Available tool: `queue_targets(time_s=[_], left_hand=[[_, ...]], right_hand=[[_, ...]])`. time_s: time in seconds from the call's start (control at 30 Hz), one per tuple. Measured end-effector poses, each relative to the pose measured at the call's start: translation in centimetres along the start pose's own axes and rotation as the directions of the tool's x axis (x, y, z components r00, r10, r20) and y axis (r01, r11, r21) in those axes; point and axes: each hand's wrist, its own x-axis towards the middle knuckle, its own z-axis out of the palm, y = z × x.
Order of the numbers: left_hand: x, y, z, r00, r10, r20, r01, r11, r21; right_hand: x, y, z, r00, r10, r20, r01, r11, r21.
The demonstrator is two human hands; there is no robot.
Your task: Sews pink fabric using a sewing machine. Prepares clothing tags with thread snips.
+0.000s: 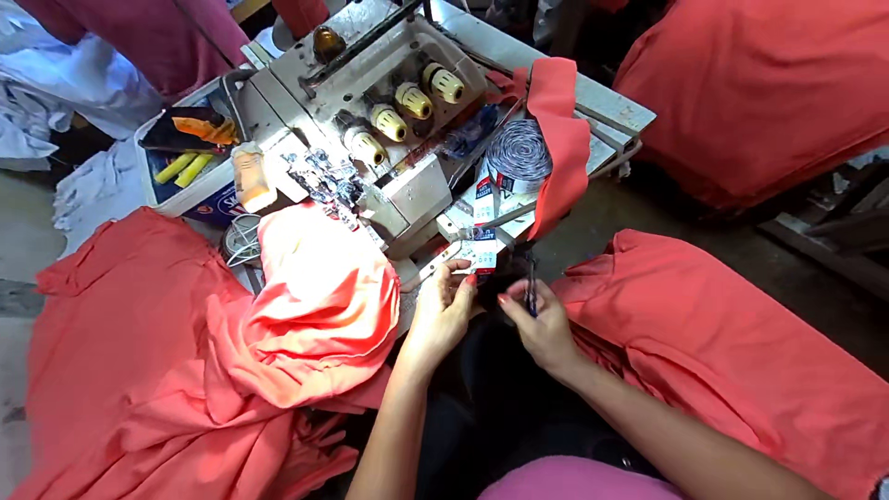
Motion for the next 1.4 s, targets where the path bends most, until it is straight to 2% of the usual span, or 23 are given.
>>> queue_targets(time_s=[0.07, 0.17, 0.23, 0.3, 0.37, 0.43, 0.5, 0.57, 0.63, 0.67, 0.77, 0.8, 0.93, 1.17, 1.4], left_hand=[[-0.1, 0.1, -0.6, 0.998, 0.048, -0.047, -0.043, 0.994, 0.102], [-0.6, -0.2, -1.8, 0.999, 0.030, -0.037, -0.025, 0.991, 0.131], [-1.0, -0.1, -1.8, 0.999, -0.046, 0.020, 0.045, 0.997, 0.059], [-0.9, 0.2, -1.2, 0.990, -0.105, 0.090, 0.113, 0.990, -0.087], [-0.1, -0.4, -0.1, 0.992, -0.047, 0.119, 0.075, 0.966, -0.247], [0.9, -0.8, 0.7, 0.996, -0.016, 0.093, 0.048, 0.936, -0.349], [1.3, -1.0, 0.8, 1.000, -0.004, 0.031, 0.014, 0.946, -0.325], [1.2, -1.3, 0.1, 0.999, 0.027, 0.016, -0.022, 0.965, -0.262], [0.8, -1.7, -0.5, 0.998, 0.047, 0.053, -0.035, 0.979, -0.203], [0.7, -1.8, -0.8, 0.995, 0.066, 0.076, -0.054, 0.987, -0.149], [1.1, -1.2, -1.3, 0.986, 0.110, 0.125, -0.110, 0.994, -0.011], [1.3, -0.9, -1.6, 0.984, 0.113, 0.136, -0.116, 0.993, 0.010], [2.6, -1.1, -2.9, 0.961, 0.171, 0.217, -0.175, 0.985, -0.001], [3.8, -2.1, -3.9, 0.945, 0.168, 0.282, -0.148, 0.985, -0.092], [3.4, -2.9, -3.7, 0.930, 0.245, 0.273, -0.208, 0.966, -0.156]], right_hand=[[2.1, 0.7, 0.2, 0.995, 0.101, -0.005, -0.101, 0.995, 0.017], [3.6, 0.7, 1.2, 0.987, 0.149, 0.057, -0.154, 0.985, 0.079], [2.8, -0.4, 1.2, 0.965, 0.230, 0.124, -0.245, 0.961, 0.127], [0.9, -1.9, 0.9, 0.941, 0.265, 0.210, -0.300, 0.940, 0.159], [-1.6, -2.5, 0.7, 0.918, 0.265, 0.296, -0.319, 0.936, 0.152], [-3.4, -1.6, 0.2, 0.931, 0.176, 0.320, -0.223, 0.968, 0.115], [-2.8, -0.3, -0.8, 0.963, -0.067, 0.260, 0.052, 0.996, 0.066], [0.6, -1.0, -1.9, 0.945, -0.289, 0.153, 0.304, 0.949, -0.083], [4.8, -2.1, -2.1, 0.915, -0.398, 0.063, 0.400, 0.881, -0.252], [6.8, -2.7, -2.0, 0.919, -0.392, 0.045, 0.386, 0.867, -0.317], [10.4, -5.3, -1.9, 0.988, -0.157, -0.005, 0.143, 0.912, -0.383], [10.8, -5.7, -2.1, 0.991, -0.131, -0.027, 0.112, 0.918, -0.379], [8.0, -4.6, -3.0, 0.961, -0.278, 0.015, 0.265, 0.900, -0.346], [2.7, -3.2, -4.1, 0.986, -0.096, 0.133, 0.152, 0.846, -0.511], [1.3, -2.4, -2.2, 0.913, -0.361, 0.187, 0.402, 0.733, -0.548]])
